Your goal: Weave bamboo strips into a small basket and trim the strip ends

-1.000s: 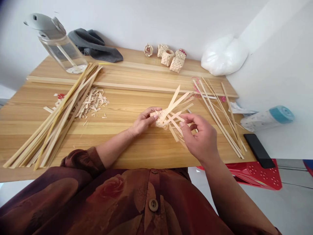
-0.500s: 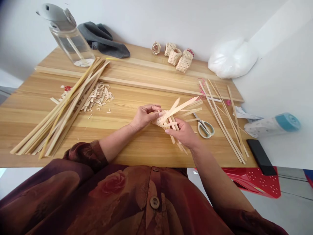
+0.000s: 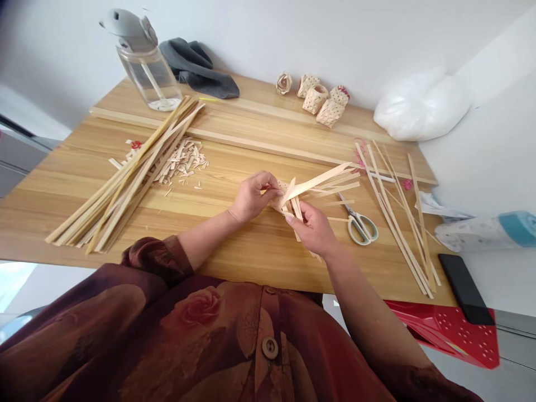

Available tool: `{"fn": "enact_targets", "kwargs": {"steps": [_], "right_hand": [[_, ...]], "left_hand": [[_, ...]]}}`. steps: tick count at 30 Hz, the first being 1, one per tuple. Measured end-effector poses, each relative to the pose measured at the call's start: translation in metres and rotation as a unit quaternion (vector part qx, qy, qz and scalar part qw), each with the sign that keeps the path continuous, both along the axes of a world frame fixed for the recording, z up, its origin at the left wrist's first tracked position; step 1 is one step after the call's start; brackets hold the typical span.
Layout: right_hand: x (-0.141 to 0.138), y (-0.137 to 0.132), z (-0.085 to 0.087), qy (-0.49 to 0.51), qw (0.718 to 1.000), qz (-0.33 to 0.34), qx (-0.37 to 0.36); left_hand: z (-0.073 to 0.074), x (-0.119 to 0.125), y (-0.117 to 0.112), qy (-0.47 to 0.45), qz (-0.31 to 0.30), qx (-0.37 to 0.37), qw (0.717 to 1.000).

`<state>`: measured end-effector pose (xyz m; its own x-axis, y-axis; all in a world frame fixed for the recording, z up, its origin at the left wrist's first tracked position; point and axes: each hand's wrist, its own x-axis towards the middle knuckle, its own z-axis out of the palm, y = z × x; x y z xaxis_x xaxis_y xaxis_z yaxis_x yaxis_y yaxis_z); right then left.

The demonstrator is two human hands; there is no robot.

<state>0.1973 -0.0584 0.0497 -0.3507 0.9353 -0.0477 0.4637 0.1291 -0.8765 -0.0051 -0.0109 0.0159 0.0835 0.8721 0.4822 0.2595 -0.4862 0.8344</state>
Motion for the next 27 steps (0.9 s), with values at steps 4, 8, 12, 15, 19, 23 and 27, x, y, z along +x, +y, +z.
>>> {"fn": "enact_targets", "kwargs": {"steps": [4,8,12,15,19,23,27], "right_hand": [[-0.001,0.002,0.000,-0.010,1.000,-0.009,0.004],[-0.005,0.003,-0.002,0.007,1.000,-0.017,0.024],[-0.012,0.000,-0.016,0.044,0.997,-0.046,0.040],[-0.019,-0.008,-0.021,0.012,0.995,-0.070,0.070],[-0.025,-0.016,-0.018,-0.073,0.988,-0.088,0.109],[-0.025,-0.014,-0.016,-0.056,0.988,-0.087,0.119],[-0.018,-0.007,-0.019,0.058,0.994,-0.083,0.034]], "left_hand": [[0.000,-0.001,0.001,0.062,0.013,0.044,0.997],[0.001,0.000,0.001,0.117,0.029,0.066,0.990],[0.004,0.000,0.000,0.147,0.038,0.071,0.986],[0.006,-0.001,0.001,0.155,0.045,0.052,0.986],[0.009,-0.001,0.006,0.119,0.071,0.020,0.990],[0.012,0.002,0.014,0.067,0.076,-0.018,0.995],[0.008,0.006,0.020,-0.057,0.037,-0.096,0.993]]}}
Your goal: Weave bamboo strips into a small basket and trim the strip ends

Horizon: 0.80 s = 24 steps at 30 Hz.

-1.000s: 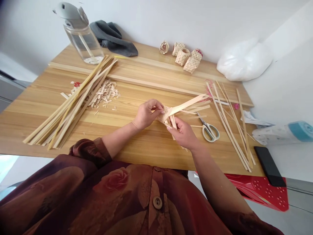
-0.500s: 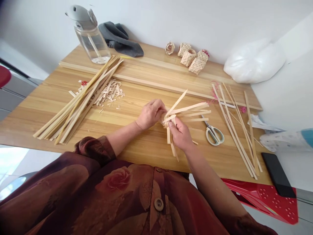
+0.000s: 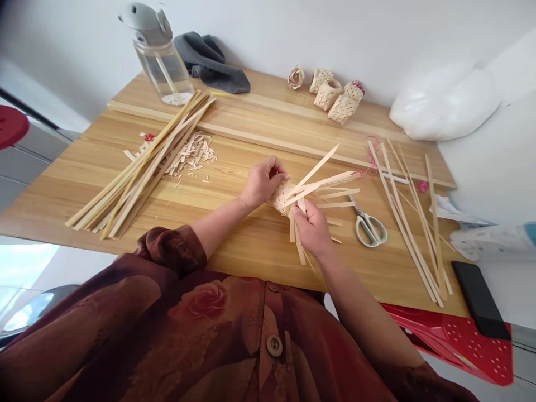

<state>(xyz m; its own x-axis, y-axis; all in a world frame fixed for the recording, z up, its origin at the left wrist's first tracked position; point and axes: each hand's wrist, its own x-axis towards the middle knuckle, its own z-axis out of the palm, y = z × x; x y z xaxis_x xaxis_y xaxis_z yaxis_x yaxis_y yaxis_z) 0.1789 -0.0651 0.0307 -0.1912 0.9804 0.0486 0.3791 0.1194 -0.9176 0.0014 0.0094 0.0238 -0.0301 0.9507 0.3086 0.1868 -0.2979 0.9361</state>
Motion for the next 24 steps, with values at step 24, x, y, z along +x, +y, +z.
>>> {"fn": "enact_targets", "kwargs": {"steps": [24], "right_hand": [[-0.007,0.000,0.001,-0.038,0.999,0.017,0.013]], "left_hand": [[-0.001,0.005,-0.015,0.022,0.007,-0.089,0.996]]}}
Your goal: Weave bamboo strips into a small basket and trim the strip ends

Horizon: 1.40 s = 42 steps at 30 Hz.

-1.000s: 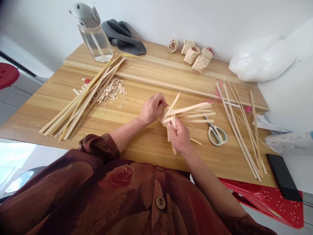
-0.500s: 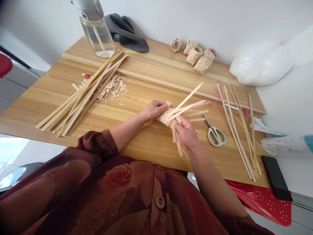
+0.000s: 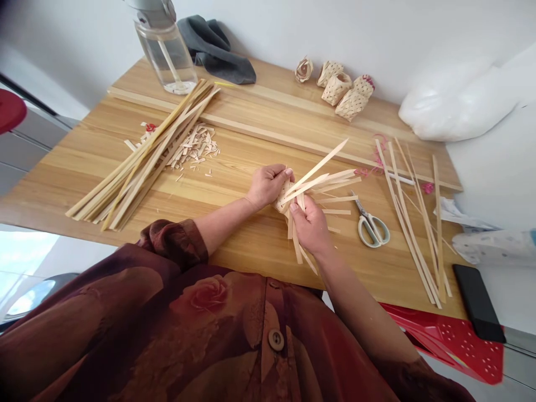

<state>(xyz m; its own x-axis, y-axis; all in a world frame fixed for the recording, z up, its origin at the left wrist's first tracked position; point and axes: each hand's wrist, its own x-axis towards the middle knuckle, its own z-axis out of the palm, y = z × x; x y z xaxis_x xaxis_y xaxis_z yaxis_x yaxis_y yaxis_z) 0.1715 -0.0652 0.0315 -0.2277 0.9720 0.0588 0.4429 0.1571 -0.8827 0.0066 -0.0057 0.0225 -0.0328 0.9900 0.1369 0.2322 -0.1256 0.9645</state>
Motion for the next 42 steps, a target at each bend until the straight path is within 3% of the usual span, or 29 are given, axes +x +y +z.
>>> {"fn": "enact_targets", "kwargs": {"steps": [5,10,13,17,19,24,30,34,38,40,42], "right_hand": [[-0.002,0.000,0.003,0.067,0.996,-0.005,-0.054],[0.009,0.002,0.025,0.115,0.984,0.006,-0.136],[0.015,0.001,0.045,0.125,0.988,0.024,-0.084],[0.017,-0.006,0.070,0.070,0.993,0.045,0.087],[0.016,-0.010,0.081,0.038,0.987,0.085,0.134],[0.013,-0.016,0.094,0.029,0.976,0.208,0.055],[0.015,-0.013,0.097,-0.079,0.962,0.239,0.102],[0.021,-0.011,0.103,-0.156,0.933,0.292,0.138],[0.020,-0.020,0.112,-0.289,0.882,0.325,0.184],[0.014,-0.031,0.113,-0.368,0.850,0.312,0.210],[0.006,-0.043,0.111,-0.433,0.823,0.278,0.240]], "left_hand": [[0.001,-0.003,0.002,-0.068,-0.033,-0.036,0.996],[0.001,-0.015,0.004,-0.164,-0.026,-0.101,0.981],[0.004,-0.020,0.006,-0.197,-0.030,-0.140,0.970],[0.009,-0.021,0.006,-0.226,-0.052,-0.216,0.948],[0.009,-0.020,0.006,-0.219,-0.066,-0.226,0.947],[0.006,-0.021,0.003,-0.159,-0.146,-0.190,0.958],[0.003,-0.019,0.002,-0.105,-0.218,-0.148,0.959],[-0.003,-0.019,0.004,-0.028,-0.219,-0.060,0.973],[-0.007,-0.015,0.004,0.017,-0.191,-0.008,0.981],[-0.007,-0.013,0.003,0.009,-0.167,-0.005,0.986],[-0.005,-0.011,0.002,-0.024,-0.144,-0.051,0.988]]}}
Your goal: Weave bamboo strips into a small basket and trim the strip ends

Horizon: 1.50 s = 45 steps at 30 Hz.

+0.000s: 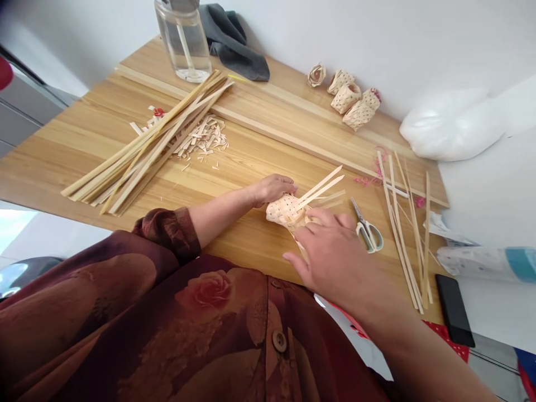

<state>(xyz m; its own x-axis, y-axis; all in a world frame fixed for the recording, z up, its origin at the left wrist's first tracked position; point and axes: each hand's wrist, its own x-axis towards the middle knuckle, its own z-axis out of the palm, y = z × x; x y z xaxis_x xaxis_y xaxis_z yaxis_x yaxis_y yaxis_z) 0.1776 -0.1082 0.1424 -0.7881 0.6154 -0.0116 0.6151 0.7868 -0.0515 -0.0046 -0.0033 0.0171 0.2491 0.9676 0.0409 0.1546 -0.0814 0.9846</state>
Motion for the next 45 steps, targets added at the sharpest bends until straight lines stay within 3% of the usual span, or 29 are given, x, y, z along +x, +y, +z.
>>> {"fn": "enact_targets", "kwargs": {"steps": [4,9,15,21,26,31,39,45], "right_hand": [[-0.006,-0.019,-0.008,-0.035,0.995,-0.052,0.073],[0.014,-0.026,-0.006,-0.082,0.985,-0.092,0.123],[0.026,-0.028,-0.001,-0.012,0.986,-0.101,0.135],[0.030,-0.026,-0.012,-0.021,0.981,-0.116,0.154],[0.017,-0.029,-0.013,0.082,0.975,-0.069,0.196],[0.009,-0.029,-0.018,0.165,0.966,-0.085,0.181],[0.016,-0.027,-0.021,0.251,0.935,-0.151,0.199],[0.020,-0.022,-0.028,0.326,0.910,-0.220,0.130]], "left_hand": [[0.006,-0.005,0.003,-0.045,0.049,-0.104,0.992],[0.010,-0.014,0.009,-0.089,0.116,-0.140,0.979],[0.007,-0.012,0.007,-0.105,0.129,-0.135,0.977],[0.006,-0.009,0.005,-0.139,0.125,-0.106,0.977],[0.012,-0.007,0.002,-0.146,0.123,-0.073,0.979],[0.015,-0.008,0.002,-0.142,0.136,-0.046,0.980],[0.009,-0.005,0.003,-0.205,0.121,-0.134,0.962],[0.017,-0.006,0.001,-0.338,0.028,-0.249,0.907]]}}
